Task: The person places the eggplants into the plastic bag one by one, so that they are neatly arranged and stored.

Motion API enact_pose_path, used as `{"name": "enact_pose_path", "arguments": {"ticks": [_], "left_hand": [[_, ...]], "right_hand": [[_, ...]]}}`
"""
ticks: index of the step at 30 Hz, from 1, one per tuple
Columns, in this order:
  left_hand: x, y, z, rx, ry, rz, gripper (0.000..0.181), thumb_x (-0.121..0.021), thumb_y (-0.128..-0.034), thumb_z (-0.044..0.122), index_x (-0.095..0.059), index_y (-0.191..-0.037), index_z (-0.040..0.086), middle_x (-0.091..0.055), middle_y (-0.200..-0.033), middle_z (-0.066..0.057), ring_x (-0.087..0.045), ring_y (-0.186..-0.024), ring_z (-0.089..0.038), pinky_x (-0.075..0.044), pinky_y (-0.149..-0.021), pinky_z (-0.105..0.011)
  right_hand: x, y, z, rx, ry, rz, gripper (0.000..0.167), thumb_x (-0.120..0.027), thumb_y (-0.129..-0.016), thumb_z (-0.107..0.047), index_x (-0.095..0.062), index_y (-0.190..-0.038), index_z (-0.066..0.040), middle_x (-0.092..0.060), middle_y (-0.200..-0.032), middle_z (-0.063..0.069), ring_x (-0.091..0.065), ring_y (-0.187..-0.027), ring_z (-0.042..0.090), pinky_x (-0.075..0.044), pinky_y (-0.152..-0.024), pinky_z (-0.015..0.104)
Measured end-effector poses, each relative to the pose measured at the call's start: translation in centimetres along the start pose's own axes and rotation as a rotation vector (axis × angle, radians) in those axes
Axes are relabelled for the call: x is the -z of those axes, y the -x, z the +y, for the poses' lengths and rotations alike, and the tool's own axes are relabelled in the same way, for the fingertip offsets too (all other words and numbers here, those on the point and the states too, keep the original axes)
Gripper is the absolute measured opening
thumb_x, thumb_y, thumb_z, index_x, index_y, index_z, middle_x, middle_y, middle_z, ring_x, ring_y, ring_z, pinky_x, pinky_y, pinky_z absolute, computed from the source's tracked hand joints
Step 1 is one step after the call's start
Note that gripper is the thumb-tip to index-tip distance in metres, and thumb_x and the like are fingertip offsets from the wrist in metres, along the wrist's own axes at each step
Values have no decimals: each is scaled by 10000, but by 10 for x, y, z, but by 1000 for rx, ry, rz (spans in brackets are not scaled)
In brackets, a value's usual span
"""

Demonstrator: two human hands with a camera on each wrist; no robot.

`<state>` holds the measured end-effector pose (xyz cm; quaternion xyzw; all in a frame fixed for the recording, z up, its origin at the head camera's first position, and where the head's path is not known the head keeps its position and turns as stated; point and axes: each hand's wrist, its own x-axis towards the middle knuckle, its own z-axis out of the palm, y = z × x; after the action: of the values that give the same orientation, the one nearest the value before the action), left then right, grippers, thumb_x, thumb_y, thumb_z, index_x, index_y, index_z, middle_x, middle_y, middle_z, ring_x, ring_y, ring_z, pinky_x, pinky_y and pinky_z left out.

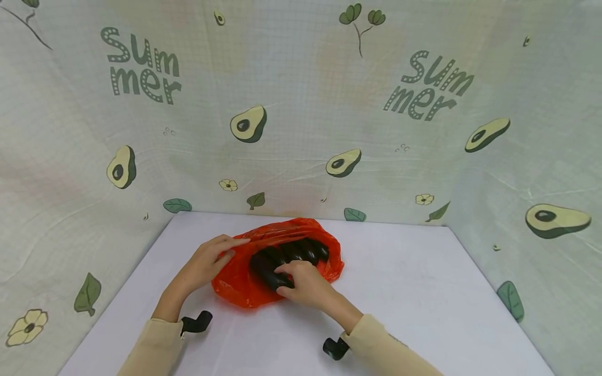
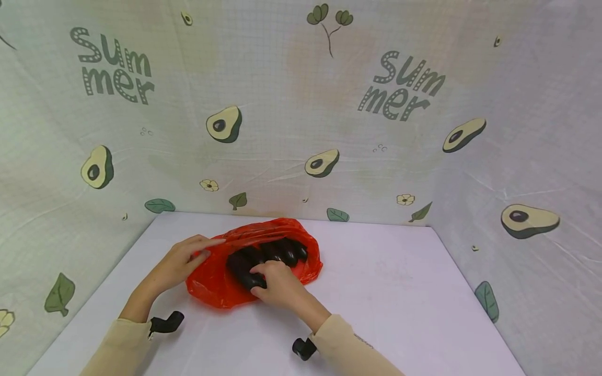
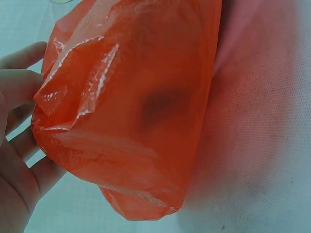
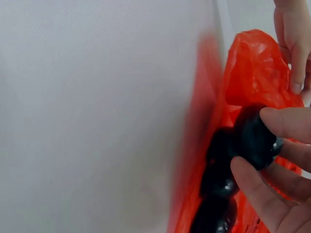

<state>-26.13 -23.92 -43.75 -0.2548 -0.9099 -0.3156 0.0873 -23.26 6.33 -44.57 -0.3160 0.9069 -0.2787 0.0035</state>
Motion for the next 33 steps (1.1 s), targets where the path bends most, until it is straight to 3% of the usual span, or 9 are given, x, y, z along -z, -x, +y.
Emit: {"name": "enact_pose_path", "arguments": {"ticks": [8,22,28,33], "left_hand": [[1,0,0,-3,1,7,521,-678,-1008,-16,-678,-1445,269,-680,-1166,35,-637,-1036,-169,-623,-917,-396],[2,1,0,-21,-6,14,526,-677,-1007,-23,-681,-1439,278,-686,-1170,49,-632,-1040,-154,-618,-920,-400],[2,1,0,-28,-3,16,526,-678,-1005,-28,-681,-1437,272,-683,-1152,47,-626,-1018,-154,-620,-895,-373],[3,1,1,-18,-5,9,515,-674,-1013,-14,-679,-1440,275,-681,-1170,45,-632,-1043,-161,-620,-914,-389]], "right_hand": [[-14,-9,-6,-19,5,17,389,-819,-944,-217,-750,-1305,-94,-751,-1240,47,-668,-1152,200,-586,-988,350],[-36,-12,-11,-38,55,61,339,-847,-920,-227,-784,-1237,-125,-653,-1042,12,-591,-934,110,-580,-851,244],[-38,-9,-8,-29,45,63,333,-837,-885,-151,-794,-1214,-114,-620,-971,-3,-532,-852,74,-529,-755,185],[-41,-10,-6,-7,36,117,290,-852,-875,-141,-807,-1157,-94,-634,-932,9,-547,-839,70,-523,-740,171]]}}
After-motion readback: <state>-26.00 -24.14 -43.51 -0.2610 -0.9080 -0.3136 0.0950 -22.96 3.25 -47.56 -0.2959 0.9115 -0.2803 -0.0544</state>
